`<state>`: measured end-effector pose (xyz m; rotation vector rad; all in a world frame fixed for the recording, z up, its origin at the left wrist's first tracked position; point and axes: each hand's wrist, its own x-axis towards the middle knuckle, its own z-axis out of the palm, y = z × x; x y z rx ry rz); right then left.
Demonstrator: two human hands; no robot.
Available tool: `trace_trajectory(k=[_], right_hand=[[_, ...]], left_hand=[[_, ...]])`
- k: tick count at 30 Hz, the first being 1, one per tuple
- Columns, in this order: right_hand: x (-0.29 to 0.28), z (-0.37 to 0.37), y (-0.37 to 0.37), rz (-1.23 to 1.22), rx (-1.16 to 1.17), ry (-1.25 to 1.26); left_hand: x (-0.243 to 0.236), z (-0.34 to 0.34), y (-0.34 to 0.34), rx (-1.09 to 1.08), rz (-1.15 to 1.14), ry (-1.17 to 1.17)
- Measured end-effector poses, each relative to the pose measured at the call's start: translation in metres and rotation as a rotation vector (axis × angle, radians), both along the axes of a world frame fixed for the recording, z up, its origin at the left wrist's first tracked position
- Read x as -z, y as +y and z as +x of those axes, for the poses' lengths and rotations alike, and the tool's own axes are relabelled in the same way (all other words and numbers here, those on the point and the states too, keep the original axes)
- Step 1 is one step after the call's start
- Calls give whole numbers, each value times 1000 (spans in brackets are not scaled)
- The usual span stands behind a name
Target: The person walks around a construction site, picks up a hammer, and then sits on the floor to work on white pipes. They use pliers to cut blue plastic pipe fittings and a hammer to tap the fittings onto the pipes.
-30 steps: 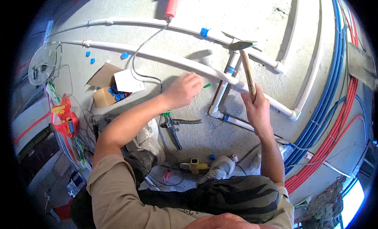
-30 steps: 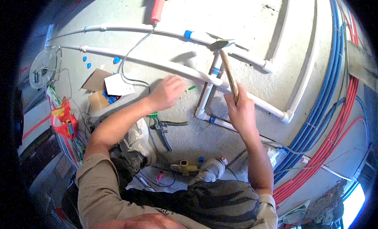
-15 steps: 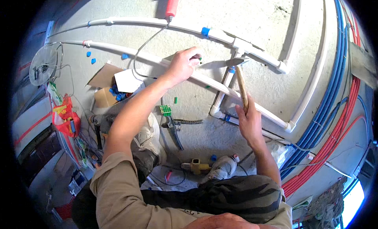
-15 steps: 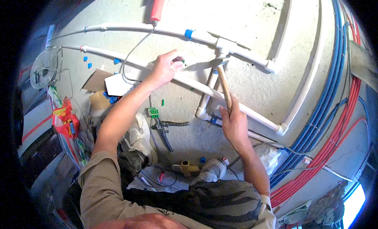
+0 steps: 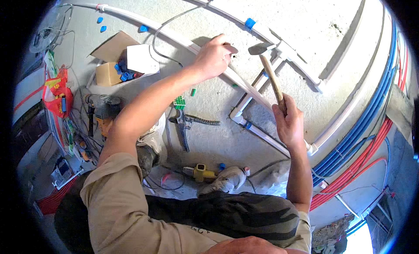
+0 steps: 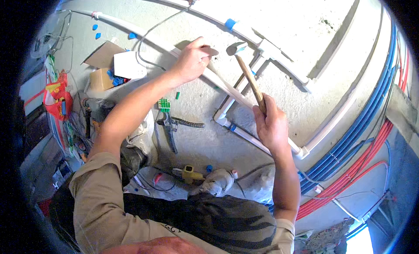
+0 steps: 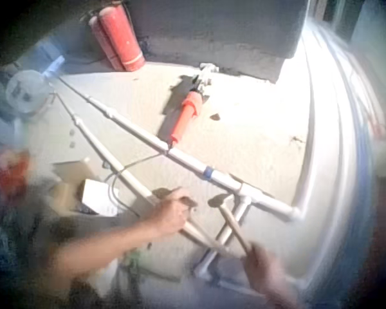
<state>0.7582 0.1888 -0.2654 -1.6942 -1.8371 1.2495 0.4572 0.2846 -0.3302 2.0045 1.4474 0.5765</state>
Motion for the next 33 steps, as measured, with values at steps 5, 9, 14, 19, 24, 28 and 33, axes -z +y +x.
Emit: trace_trajectory(k=[5, 9, 14, 19, 24, 28, 33], right_hand=[[3, 3, 10, 11, -52, -13], [7, 6, 18, 13, -112, -1], [16, 11, 30, 35, -213, -71], [19, 15, 40, 96, -274, -53], [28, 13, 40, 191, -322, -77], [18, 6, 53, 275, -364, -125], [-9, 9, 47, 315, -343, -37]], left_hand=[[-12, 6, 3, -5, -77, 66], [-12, 8, 4, 22, -50, 94], [-4, 8, 2, 34, 48, 87], [-7, 21, -2, -118, -122, 72], [-6, 18, 2, -103, -220, 23], [-12, 11, 4, -86, -141, -12], [-22, -4, -1, -194, -78, -72]])
